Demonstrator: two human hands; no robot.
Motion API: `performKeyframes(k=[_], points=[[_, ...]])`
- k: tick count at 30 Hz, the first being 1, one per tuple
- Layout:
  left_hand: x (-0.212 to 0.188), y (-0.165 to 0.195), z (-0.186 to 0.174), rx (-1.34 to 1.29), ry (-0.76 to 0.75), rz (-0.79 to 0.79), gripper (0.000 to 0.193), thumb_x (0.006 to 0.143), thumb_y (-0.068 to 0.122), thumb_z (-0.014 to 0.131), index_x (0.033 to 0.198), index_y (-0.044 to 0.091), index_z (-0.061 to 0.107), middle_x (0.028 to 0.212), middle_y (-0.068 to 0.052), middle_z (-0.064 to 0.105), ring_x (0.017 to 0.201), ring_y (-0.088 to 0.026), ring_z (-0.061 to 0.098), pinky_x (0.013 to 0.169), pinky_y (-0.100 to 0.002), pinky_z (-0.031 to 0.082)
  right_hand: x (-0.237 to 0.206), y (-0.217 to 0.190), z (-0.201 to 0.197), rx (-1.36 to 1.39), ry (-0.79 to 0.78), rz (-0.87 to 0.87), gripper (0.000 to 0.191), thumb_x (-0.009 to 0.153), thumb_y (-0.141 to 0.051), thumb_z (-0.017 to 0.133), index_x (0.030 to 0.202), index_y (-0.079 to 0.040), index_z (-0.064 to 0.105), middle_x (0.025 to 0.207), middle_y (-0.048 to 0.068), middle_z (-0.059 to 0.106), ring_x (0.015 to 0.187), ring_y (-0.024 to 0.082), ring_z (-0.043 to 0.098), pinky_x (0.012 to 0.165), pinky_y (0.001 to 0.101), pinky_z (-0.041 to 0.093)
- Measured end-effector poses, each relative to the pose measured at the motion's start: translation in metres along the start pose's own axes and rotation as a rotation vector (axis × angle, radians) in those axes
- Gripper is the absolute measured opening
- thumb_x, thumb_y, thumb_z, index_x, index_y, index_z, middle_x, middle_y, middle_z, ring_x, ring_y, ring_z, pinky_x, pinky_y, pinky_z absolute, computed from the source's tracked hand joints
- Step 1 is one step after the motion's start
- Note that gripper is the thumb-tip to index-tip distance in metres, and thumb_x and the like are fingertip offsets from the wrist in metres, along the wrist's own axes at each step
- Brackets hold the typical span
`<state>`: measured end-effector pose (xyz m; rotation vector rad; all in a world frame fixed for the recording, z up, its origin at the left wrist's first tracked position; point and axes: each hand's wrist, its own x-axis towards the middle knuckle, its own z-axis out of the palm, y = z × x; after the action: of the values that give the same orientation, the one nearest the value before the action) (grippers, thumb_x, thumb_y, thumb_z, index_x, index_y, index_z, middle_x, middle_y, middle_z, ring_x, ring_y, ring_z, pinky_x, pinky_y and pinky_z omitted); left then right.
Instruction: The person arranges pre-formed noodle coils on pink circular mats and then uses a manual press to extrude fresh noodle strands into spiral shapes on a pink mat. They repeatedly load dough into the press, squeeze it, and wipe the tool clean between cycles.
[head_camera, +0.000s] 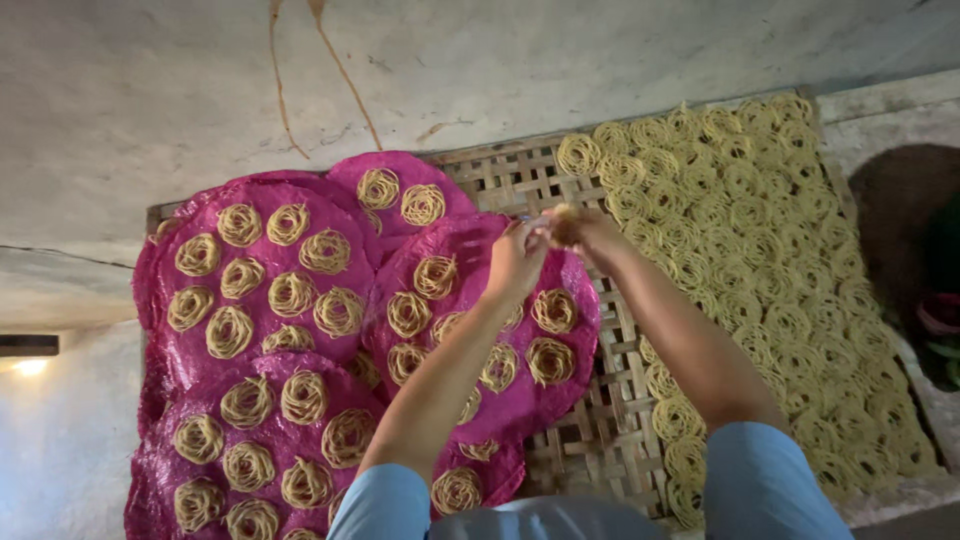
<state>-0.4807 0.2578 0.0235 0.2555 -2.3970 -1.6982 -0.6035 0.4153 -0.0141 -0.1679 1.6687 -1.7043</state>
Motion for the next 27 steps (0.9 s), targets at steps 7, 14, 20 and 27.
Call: performKeyframes(k=[7,14,20,27], points=[[-0.041,-0.004,-0.073,1.07,-0.096,-0.075,0.055,0.096,0.033,0.06,0.141,0.003,0.046,0.148,-0.017,0.043,0.131,-0.032,0.048,0.105,-0.048,0.046,0.008,-0.05,-0.003,-0.763,0.302,-0.15,0.043,0.096,-0.011,0.066,0.139,-0.016,0.063,0.116,0.01,0.074,0.089,0.016,0.07,0.073,0.0289,0.056],[-0.063,-0.054,-0.128,0.86,0.072,-0.274,0.032,0.099,0.026,0.061,0.121,0.003,0.062,0.134,-0.018,0.059,0.123,-0.035,0.059,0.099,-0.046,0.054,0.015,-0.051,0.0,-1.167,0.563,-0.589,0.054,0.093,-0.004,0.07,0.146,-0.007,0.057,0.114,0.022,0.071,0.097,0.036,0.07,0.083,0.0454,0.057],[-0.05,-0.066,-0.136,0.893,0.075,-0.21,0.034,0.097,0.038,0.063,0.101,0.005,0.068,0.107,-0.018,0.066,0.099,-0.035,0.066,0.083,-0.048,0.056,0.016,-0.057,-0.003,-1.316,0.592,-0.499,0.071,0.086,-0.004,0.073,0.151,-0.004,0.045,0.116,0.03,0.062,0.098,0.046,0.065,0.08,0.0513,0.055],[-0.039,-0.004,-0.102,0.249,-0.14,-0.468,0.026,0.101,0.021,0.053,0.119,0.006,0.062,0.088,-0.014,0.073,0.06,-0.016,0.065,0.047,-0.027,0.055,-0.027,-0.012,0.041,-0.856,0.239,-0.113,0.058,0.108,-0.037,0.07,0.141,0.004,0.046,0.134,0.03,0.051,0.118,0.031,0.054,0.093,0.0578,0.045]])
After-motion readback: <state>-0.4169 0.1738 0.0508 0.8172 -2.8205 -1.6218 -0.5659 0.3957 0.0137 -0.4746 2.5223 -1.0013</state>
